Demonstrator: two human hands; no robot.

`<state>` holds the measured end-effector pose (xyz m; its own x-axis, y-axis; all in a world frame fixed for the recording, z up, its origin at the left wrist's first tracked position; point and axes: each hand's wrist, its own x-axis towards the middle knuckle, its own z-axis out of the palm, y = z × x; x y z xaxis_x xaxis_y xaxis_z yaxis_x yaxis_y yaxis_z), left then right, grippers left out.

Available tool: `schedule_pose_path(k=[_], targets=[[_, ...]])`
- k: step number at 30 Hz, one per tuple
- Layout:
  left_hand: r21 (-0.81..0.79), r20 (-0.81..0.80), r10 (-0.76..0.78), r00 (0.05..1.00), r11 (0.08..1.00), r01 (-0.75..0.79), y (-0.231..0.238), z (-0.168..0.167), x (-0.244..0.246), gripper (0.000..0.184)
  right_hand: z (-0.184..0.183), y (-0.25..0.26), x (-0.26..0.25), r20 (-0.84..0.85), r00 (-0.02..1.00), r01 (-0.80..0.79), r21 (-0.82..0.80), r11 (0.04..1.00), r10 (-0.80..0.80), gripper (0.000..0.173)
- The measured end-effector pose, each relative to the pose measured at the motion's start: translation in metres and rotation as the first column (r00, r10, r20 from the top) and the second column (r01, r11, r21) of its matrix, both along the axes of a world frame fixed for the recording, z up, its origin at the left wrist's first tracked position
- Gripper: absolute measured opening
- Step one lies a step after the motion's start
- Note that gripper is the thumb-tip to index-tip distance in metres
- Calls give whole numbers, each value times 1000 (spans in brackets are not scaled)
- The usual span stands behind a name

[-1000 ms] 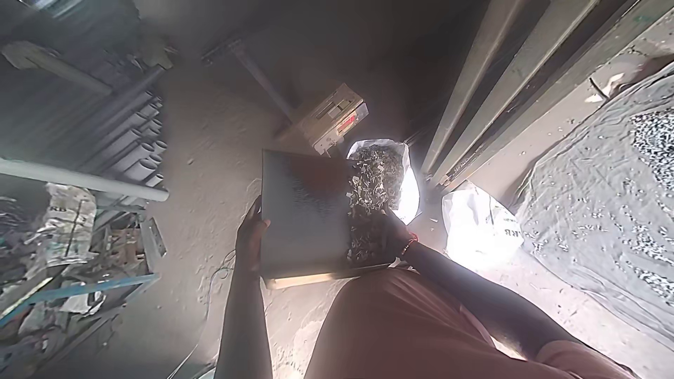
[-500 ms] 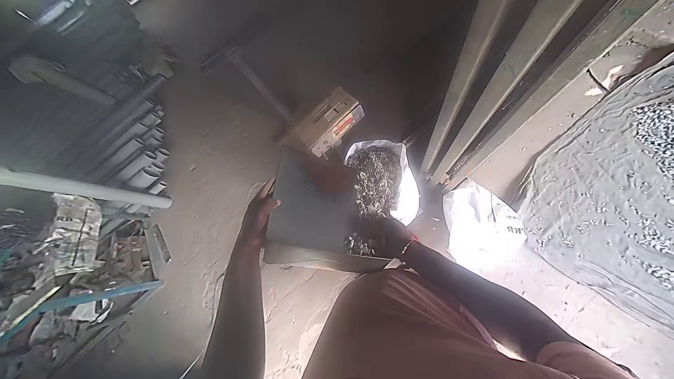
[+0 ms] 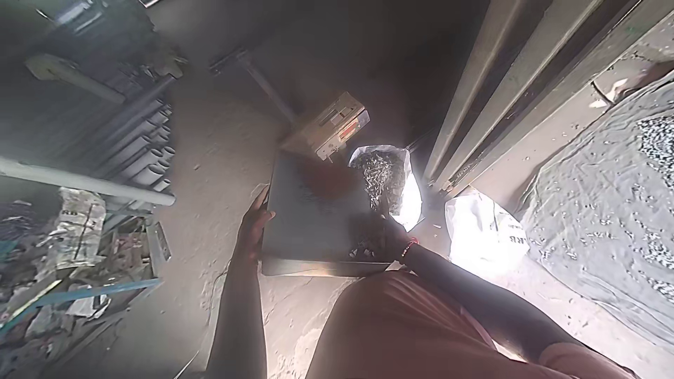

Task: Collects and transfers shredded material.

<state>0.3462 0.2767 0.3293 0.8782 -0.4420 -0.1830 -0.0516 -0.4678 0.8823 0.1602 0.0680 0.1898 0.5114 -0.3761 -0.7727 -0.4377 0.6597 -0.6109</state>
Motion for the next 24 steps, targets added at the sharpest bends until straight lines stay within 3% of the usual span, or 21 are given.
schedule_pose_path(k=[11, 14, 20, 24], targets=[[-30, -15, 23, 1000, 999, -23, 0, -2, 1, 66, 1, -1, 0, 11, 1000, -22, -7, 1000, 22, 38], [2, -40, 49, 998, 999, -49, -11, 11, 6, 58, -3, -3, 2, 92, 995, 35, 88, 995, -43, 40], [9, -39, -20, 999, 1000, 20, -23, 34, 13, 58, 20, -6, -4, 188, 977, 63, 181, 982, -97, 39], [13, -13, -45, 999, 999, 46, -15, 25, 6, 61, 15, -6, -9, 123, 990, 60, 97, 993, -71, 36]])
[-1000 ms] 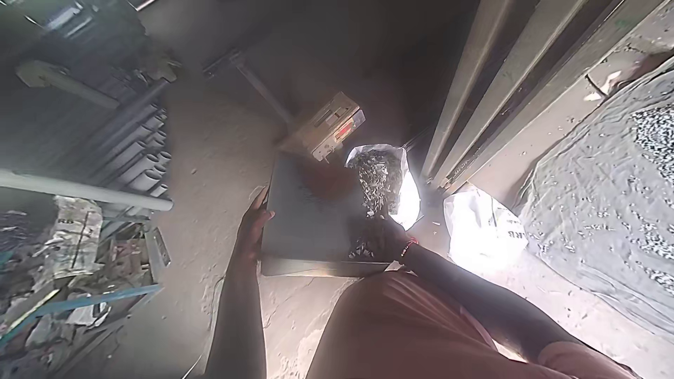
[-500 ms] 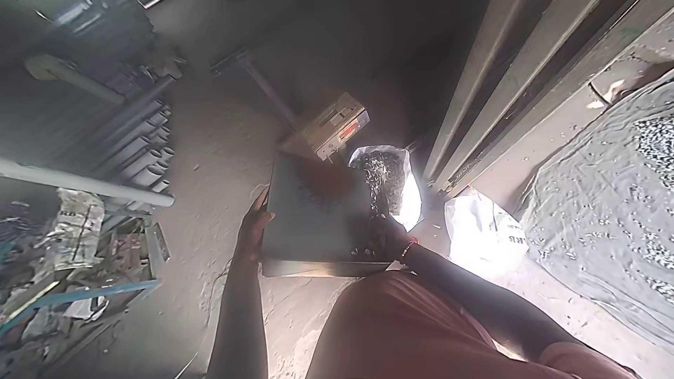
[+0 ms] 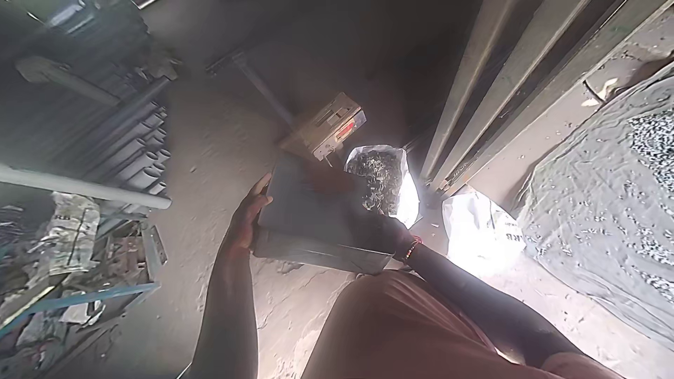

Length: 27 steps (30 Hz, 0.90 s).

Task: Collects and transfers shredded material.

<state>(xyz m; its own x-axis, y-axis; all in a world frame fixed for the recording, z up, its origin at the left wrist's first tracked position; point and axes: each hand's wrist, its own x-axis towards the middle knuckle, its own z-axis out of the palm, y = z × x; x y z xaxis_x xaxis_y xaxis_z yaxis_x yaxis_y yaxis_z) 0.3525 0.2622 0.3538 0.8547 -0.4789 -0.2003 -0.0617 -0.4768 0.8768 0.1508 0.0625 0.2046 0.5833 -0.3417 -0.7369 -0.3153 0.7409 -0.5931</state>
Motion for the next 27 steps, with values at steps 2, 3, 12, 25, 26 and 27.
schedule_pose_path(k=[2, 3, 12, 25, 26, 27], targets=[[-19, -10, -4, 1000, 1000, 4, 6, -7, -2, 61, 0, 0, -2, -12, 1000, 5, 10, 1000, -5, 37], [-25, -15, 2, 1000, 1000, -2, 10, -10, -2, 62, -1, 1, -2, -18, 1000, 16, 22, 1000, -15, 37], [-57, 17, 61, 998, 997, -60, 34, -11, -17, 66, 7, 4, 1, -2, 996, -84, -16, 996, 84, 38], [-472, 474, -211, 855, 759, 449, -31, -53, -95, 118, -14, -108, -31, 13, 996, 82, -432, 898, -85, 43], [-500, 460, -289, 840, 697, 514, -42, -55, -107, 121, -13, -128, -38, -47, 993, 73, -504, 861, -112, 47], [-534, 417, -384, 824, 631, 564, -52, -55, -119, 124, -8, -149, -48, -99, 986, 56, -569, 821, -135, 49]])
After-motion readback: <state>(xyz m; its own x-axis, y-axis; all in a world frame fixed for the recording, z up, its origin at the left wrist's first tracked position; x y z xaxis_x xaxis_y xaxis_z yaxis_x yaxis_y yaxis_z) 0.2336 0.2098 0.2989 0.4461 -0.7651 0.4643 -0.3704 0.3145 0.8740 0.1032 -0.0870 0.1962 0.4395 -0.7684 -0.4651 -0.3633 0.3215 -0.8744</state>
